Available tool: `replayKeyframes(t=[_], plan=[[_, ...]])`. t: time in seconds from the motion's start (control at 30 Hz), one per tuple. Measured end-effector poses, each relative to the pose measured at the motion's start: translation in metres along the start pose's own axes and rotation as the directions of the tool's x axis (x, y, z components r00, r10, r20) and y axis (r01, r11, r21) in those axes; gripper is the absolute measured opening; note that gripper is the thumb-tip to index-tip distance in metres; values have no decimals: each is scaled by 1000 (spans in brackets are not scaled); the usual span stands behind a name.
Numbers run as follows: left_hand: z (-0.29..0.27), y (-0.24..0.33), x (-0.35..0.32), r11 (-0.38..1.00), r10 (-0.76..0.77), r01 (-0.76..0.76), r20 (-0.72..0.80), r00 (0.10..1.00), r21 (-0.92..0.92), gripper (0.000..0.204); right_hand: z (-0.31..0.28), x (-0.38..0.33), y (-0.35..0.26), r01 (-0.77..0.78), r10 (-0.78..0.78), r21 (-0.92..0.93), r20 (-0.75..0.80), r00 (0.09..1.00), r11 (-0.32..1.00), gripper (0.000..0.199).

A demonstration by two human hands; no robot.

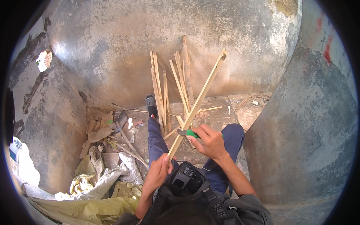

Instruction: The person scrapes the surface of a bamboo strip using a small hand tool while sitting among several other bamboo pieces.

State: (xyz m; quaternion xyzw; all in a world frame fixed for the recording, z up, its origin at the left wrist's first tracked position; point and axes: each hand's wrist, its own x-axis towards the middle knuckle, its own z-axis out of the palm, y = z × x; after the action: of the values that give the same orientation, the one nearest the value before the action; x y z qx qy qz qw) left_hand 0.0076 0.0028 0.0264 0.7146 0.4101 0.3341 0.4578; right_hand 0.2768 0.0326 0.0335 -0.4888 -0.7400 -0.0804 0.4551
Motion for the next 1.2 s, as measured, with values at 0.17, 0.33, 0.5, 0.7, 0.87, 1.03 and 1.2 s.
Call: replayKeyframes(t=[0.17, 0.33, 0.5, 0.7, 0.87, 1.03, 1.2], plan=[[-1, -3, -5, 999, -31, 30, 19, 999, 39, 34, -6, 5, 16, -44, 43, -13, -21, 999, 999, 26], [-1, -4, -7, 998, -39, 38, 12, 999, 53, 36, -7, 6, 28, -93, 92, -18, -29, 995, 996, 26], [-1, -13, -16, 995, -57, 56, 8, 998, 78, 39, -13, 18, 44, -122, 122, 4, -20, 992, 993, 25], [-6, -23, -25, 994, -79, 77, 28, 996, 80, 39, -18, 36, 86, -174, 172, -19, -86, 981, 985, 29], [-11, -31, -31, 992, -116, 111, 69, 991, 63, 37, -28, 45, 146, -258, 243, -60, -189, 951, 964, 30], [-16, -43, -18, 995, -87, 85, 38, 995, 58, 38, -22, 36, 148, -409, 403, 4, -186, 896, 912, 32], [-8, -48, 1, 996, -78, 78, 10, 997, 31, 39, 14, 4, 89, -282, 281, 46, 31, 959, 958, 34]])
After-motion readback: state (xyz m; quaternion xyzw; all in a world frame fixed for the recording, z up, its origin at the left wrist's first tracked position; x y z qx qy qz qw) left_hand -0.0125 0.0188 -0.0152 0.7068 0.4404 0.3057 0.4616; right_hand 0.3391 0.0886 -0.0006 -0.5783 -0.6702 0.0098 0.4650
